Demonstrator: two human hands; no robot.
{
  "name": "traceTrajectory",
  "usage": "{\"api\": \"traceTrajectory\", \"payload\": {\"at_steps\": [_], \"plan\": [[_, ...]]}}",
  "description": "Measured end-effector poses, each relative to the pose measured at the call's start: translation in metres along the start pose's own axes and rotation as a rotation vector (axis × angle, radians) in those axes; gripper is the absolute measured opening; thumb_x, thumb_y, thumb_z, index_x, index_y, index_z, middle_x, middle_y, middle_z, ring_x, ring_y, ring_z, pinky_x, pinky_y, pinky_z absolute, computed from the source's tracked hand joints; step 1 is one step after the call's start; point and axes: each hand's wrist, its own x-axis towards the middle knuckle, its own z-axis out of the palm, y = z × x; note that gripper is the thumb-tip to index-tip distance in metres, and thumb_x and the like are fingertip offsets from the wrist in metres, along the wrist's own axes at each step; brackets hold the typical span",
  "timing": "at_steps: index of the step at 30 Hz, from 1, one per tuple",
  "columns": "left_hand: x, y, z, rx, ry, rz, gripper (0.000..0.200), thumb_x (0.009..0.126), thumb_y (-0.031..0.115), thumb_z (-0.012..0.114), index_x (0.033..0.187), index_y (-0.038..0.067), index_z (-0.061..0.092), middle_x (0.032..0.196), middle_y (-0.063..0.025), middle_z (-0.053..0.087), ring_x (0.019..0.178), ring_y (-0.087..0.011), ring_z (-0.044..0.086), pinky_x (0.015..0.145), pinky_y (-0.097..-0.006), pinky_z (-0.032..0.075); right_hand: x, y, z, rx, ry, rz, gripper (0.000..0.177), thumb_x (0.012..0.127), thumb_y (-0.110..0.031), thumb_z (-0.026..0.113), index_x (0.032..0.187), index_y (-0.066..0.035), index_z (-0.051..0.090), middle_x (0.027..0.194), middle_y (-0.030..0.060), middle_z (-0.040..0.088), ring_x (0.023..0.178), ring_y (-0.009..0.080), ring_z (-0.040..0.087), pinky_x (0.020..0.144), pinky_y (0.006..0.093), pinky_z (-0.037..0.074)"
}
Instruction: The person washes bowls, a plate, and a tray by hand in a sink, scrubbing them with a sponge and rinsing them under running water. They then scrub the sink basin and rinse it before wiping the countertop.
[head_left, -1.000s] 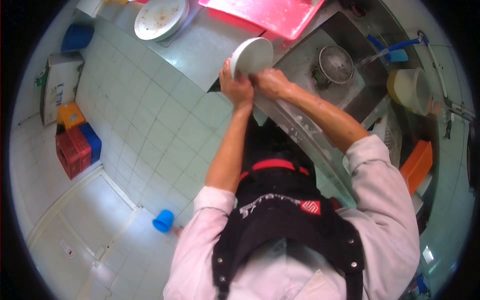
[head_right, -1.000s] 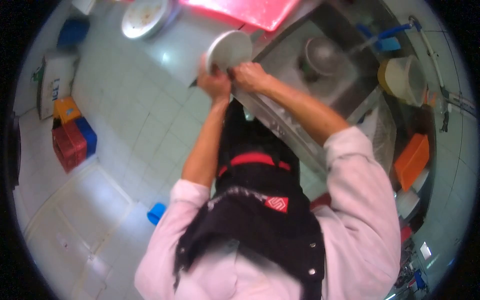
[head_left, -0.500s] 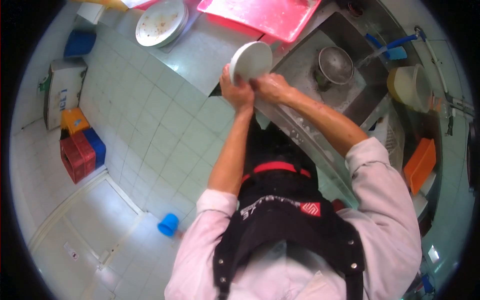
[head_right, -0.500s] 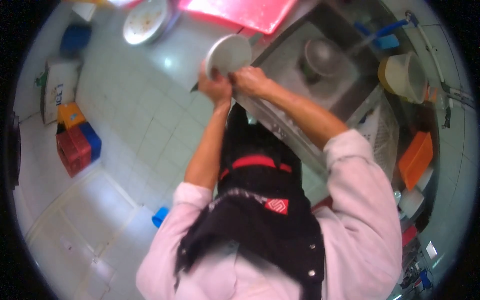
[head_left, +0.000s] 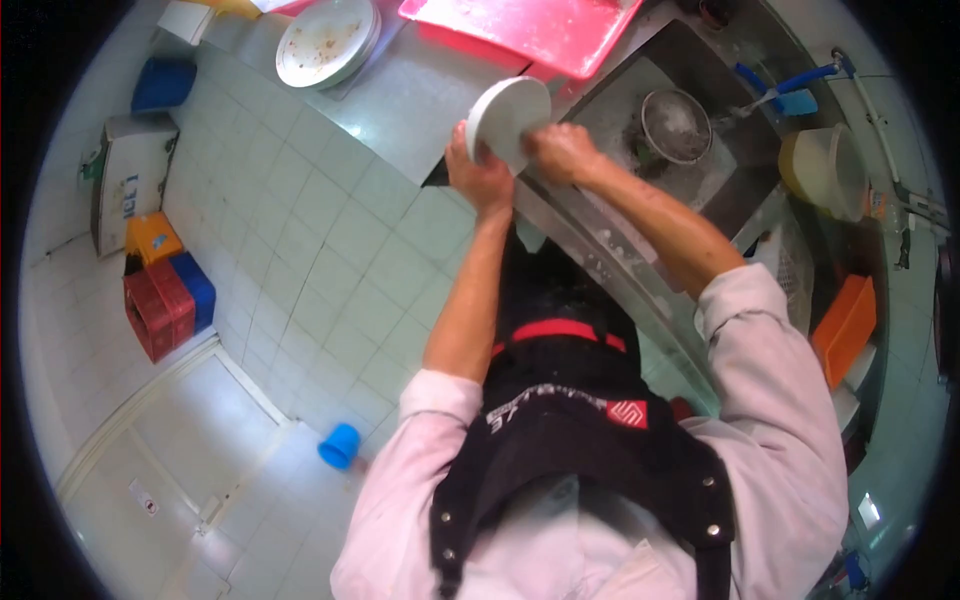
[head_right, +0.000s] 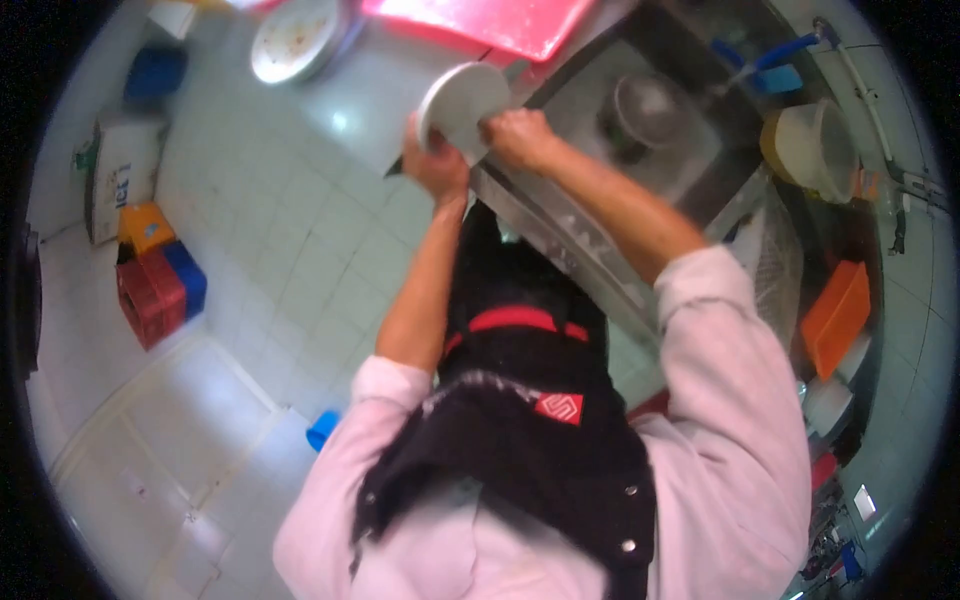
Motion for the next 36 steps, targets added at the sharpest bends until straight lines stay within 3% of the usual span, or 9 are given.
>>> {"api": "traceTrajectory", "payload": {"at_steps": [6, 7, 9, 13, 16, 27, 30, 34, 36], "plan": [[-0.003, 0.002, 0.000, -0.007, 0.025, -0.013, 0.028, 0.091, 0.012, 0.059, 0.116, -0.001, 0.059, 0.105, -0.0205, 0.066, 0.096, -0.0385, 0.063, 0.083, -0.0440, 0.049, 0.003, 0.014, -0.004, -0.098, 0.017, 0.025, 0.023, 0.081, -0.019, 0.052, 0.099, -0.017, 0.067, 0.097, 0.0144, 0.069, 0.089, 0.0345, 0.068, 0.073, 0.0487, 0.054], [-0.008, -0.001, -0.005, 0.003, 0.012, -0.022, 0.028, 0.091, 0.012, 0.059, 0.116, -0.001, 0.059, 0.105, -0.0205, 0.066, 0.096, -0.0385, 0.063, 0.083, -0.0440, 0.049, 0.008, 0.014, -0.011, -0.034, -0.068, 0.057, 0.022, 0.081, -0.018, 0.052, 0.098, -0.017, 0.067, 0.098, 0.0130, 0.069, 0.090, 0.0340, 0.068, 0.073, 0.0487, 0.054], [-0.003, -0.003, 0.002, 0.010, 0.012, -0.043, 0.031, 0.090, 0.015, 0.060, 0.117, 0.000, 0.056, 0.105, -0.0180, 0.064, 0.094, -0.0391, 0.060, 0.080, -0.0458, 0.049, 0.002, -0.003, 0.009, -0.152, 0.071, -0.021, 0.021, 0.081, -0.018, 0.052, 0.096, -0.017, 0.068, 0.095, 0.0121, 0.070, 0.089, 0.0340, 0.068, 0.072, 0.0485, 0.054], [-0.010, -0.003, -0.006, -0.010, 0.012, 0.017, 0.031, 0.090, 0.014, 0.061, 0.116, 0.000, 0.056, 0.105, -0.0180, 0.064, 0.094, -0.0387, 0.061, 0.080, -0.0457, 0.050, 0.007, 0.013, -0.018, -0.037, -0.026, 0.031, 0.022, 0.081, -0.017, 0.052, 0.096, -0.018, 0.069, 0.094, 0.0122, 0.070, 0.087, 0.0338, 0.068, 0.072, 0.0483, 0.054], [-0.003, -0.006, 0.003, -0.057, -0.039, -0.100, 0.030, 0.089, 0.012, 0.060, 0.117, 0.000, 0.056, 0.106, -0.0179, 0.064, 0.094, -0.0385, 0.061, 0.079, -0.0459, 0.049, 0.008, 0.003, -0.001, -0.169, 0.095, -0.004, 0.022, 0.081, -0.017, 0.052, 0.096, -0.017, 0.069, 0.091, 0.0126, 0.070, 0.087, 0.0326, 0.068, 0.071, 0.0472, 0.054], [-0.004, -0.001, 0.001, -0.023, 0.035, -0.085, 0.029, 0.089, 0.010, 0.059, 0.117, 0.002, 0.057, 0.104, -0.0177, 0.064, 0.095, -0.0380, 0.061, 0.082, -0.0436, 0.049, 0.008, 0.005, 0.004, -0.170, 0.156, -0.035, 0.022, 0.082, -0.020, 0.053, 0.099, -0.017, 0.067, 0.084, 0.0141, 0.070, 0.074, 0.0333, 0.069, 0.064, 0.0458, 0.055], [0.001, -0.001, 0.007, -0.034, 0.037, -0.067, 0.030, 0.088, 0.009, 0.059, 0.117, 0.001, 0.056, 0.104, -0.0181, 0.063, 0.094, -0.0381, 0.060, 0.080, -0.0445, 0.050, -0.004, 0.005, -0.004, -0.159, 0.094, -0.080, 0.022, 0.082, -0.019, 0.053, 0.100, -0.017, 0.066, 0.083, 0.0143, 0.069, 0.074, 0.0337, 0.069, 0.064, 0.0463, 0.055], [-0.002, 0.003, 0.004, -0.048, 0.041, -0.083, 0.032, 0.087, 0.008, 0.060, 0.118, 0.001, 0.056, 0.104, -0.0182, 0.063, 0.093, -0.0377, 0.060, 0.080, -0.0442, 0.049, 0.004, 0.012, 0.003, -0.153, 0.108, 0.026, 0.023, 0.084, -0.019, 0.052, 0.102, -0.017, 0.065, 0.088, 0.0176, 0.068, 0.077, 0.0344, 0.069, 0.063, 0.0477, 0.054], [0.003, 0.004, 0.006, -0.056, 0.030, -0.089, 0.032, 0.087, 0.007, 0.059, 0.119, 0.002, 0.056, 0.104, -0.0182, 0.063, 0.093, -0.0383, 0.060, 0.080, -0.0442, 0.049, -0.005, 0.004, -0.003, -0.038, 0.053, -0.099, 0.020, 0.084, -0.019, 0.052, 0.097, -0.014, 0.066, 0.088, 0.0185, 0.068, 0.082, 0.0362, 0.068, 0.067, 0.0483, 0.053]]}}
